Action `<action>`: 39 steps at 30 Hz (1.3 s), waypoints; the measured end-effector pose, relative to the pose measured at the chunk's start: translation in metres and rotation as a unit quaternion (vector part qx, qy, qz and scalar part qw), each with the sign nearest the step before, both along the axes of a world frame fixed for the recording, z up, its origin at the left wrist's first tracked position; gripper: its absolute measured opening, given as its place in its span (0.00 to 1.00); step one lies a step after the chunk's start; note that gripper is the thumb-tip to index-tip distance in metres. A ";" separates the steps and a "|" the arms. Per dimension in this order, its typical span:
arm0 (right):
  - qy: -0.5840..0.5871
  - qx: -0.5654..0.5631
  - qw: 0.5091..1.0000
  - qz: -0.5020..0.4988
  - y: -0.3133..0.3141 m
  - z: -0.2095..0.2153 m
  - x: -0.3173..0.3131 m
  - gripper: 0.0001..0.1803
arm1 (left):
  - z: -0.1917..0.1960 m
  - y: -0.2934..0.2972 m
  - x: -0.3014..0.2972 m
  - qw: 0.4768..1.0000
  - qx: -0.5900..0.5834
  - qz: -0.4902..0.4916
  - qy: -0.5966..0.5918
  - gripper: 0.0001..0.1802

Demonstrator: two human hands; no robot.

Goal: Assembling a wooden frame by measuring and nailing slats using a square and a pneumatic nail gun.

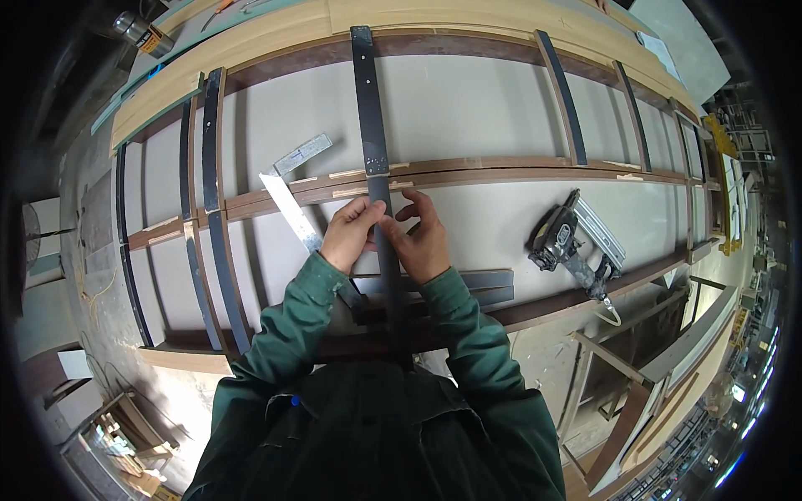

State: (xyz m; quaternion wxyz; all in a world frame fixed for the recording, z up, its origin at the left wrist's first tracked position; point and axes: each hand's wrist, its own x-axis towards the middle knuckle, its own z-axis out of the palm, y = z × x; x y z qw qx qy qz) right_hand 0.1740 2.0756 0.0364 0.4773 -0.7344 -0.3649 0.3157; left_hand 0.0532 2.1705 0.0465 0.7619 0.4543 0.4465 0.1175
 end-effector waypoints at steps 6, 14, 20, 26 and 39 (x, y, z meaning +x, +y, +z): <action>-0.077 0.000 0.996 -0.035 -0.045 0.028 0.042 0.28 | -0.006 0.002 -0.002 0.999 -0.037 0.021 -0.024 0.12; -0.524 -0.413 0.744 -0.012 -0.198 0.023 0.181 0.56 | 0.000 -0.003 0.003 0.999 -0.003 0.024 -0.039 0.11; -0.443 -0.490 0.750 -0.023 -0.171 0.021 0.221 0.44 | -0.013 -0.004 0.002 0.996 0.016 0.029 -0.077 0.14; -0.238 -0.230 0.943 -0.036 -0.130 0.147 0.175 0.21 | -0.013 -0.002 0.002 0.994 0.081 0.022 -0.071 0.15; -0.018 -0.271 0.953 0.137 0.032 0.202 0.041 0.09 | -0.028 -0.005 0.008 0.995 0.073 0.014 -0.073 0.15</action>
